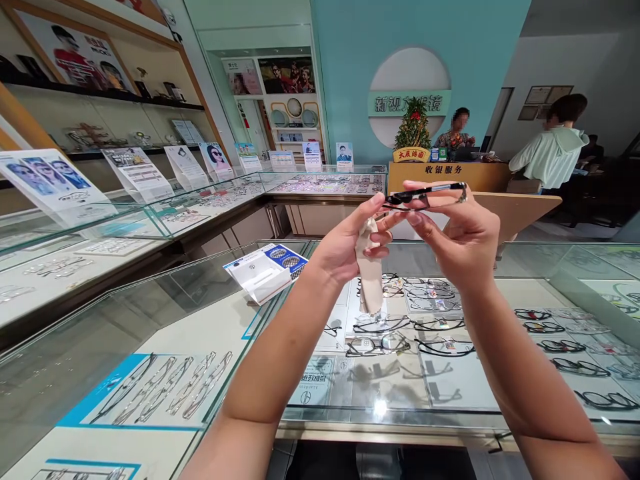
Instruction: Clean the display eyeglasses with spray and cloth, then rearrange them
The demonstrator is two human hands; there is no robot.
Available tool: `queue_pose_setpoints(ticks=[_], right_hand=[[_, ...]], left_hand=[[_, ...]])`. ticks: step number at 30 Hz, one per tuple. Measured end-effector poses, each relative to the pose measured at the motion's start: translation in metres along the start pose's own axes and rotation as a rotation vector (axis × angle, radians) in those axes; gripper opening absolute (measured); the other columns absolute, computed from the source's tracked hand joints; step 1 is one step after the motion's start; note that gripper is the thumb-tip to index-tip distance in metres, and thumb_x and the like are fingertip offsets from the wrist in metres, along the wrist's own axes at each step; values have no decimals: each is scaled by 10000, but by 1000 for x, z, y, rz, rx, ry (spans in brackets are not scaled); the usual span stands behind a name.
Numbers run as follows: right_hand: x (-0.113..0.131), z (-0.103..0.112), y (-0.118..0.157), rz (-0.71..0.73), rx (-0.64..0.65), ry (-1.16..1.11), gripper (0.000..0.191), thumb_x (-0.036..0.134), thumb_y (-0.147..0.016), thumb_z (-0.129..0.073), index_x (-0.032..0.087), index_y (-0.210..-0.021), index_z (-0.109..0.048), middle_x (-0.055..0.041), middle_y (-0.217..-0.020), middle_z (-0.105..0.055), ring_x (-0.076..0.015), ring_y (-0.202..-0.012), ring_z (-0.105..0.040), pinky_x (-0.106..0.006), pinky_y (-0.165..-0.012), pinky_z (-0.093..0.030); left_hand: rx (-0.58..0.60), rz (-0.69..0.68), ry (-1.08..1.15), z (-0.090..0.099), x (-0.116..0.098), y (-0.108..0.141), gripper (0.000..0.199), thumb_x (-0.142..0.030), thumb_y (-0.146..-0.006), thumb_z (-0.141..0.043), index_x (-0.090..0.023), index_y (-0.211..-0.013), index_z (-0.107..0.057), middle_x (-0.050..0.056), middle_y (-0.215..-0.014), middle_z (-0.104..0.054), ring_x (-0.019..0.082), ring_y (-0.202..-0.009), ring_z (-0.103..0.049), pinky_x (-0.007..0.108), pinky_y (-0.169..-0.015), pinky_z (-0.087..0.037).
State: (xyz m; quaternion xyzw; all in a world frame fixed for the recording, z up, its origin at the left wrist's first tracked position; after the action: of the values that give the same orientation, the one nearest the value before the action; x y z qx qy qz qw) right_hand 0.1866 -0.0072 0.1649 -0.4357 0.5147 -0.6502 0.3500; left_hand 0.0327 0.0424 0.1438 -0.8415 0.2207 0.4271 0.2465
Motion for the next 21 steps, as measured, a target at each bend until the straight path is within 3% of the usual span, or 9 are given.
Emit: queue_pose_setpoints(ticks=[6,10,14,18,21], right_hand=[[1,1,1,13,52,170,127,380,-1000,-709,369,-1067,-816,-27,-1139,-816,-317,-1197,-720,-623,-1133,-499],[3,-3,1,13,111,212,202,352,-1049,-625,362,-1136,-808,-43,-1218,-784,-314,-1277,-679,-615,-1164,-472],[9,-2,2,5,124,269,227,361,-1070,-589,334,-1155,-798,-59,-1182,-770,-317,-1254,-682,-583,-1102,-514],[14,3,-3,-49,204,314,210,375,-1054,-618,308,-1060,-816,-64,-1119,-783,-308,-1153,-701,-540,-1051,-515],[11,-8,-3,-46,491,333,185,310,-1029,-645,275,-966,-816,-59,-1066,-801,-266,-1057,-691,-460,-967,-510]], left_hand=[[90,154,4,7,11,-8,387,-521,-894,-797,-156,-1013,-753,46,-842,-710,14,-464,-417,187,-405,-235],[99,131,-137,15,14,-14,455,-603,-858,-804,-175,-991,-727,39,-789,-667,43,-476,-430,217,-410,-217],[63,76,-367,27,10,-17,542,-677,-805,-828,-195,-1013,-692,41,-818,-669,54,-519,-444,221,-447,-199],[-148,-17,-756,57,-11,-19,510,-670,-857,-780,-183,-990,-705,61,-872,-699,67,-556,-447,244,-494,-219],[-421,-157,-1092,76,-35,-12,393,-578,-885,-776,-194,-907,-693,53,-840,-712,97,-593,-481,265,-553,-320]])
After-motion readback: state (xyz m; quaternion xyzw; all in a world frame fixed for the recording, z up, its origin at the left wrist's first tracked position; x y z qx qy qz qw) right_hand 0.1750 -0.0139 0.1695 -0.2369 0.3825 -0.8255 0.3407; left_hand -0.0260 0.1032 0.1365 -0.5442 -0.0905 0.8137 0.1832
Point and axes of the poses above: each hand's wrist, its own y-axis away from the middle knuckle, its own z-axis out of the back of the hand, x = y × z, the point moved 5 cm from there along -y, towards the middle knuckle
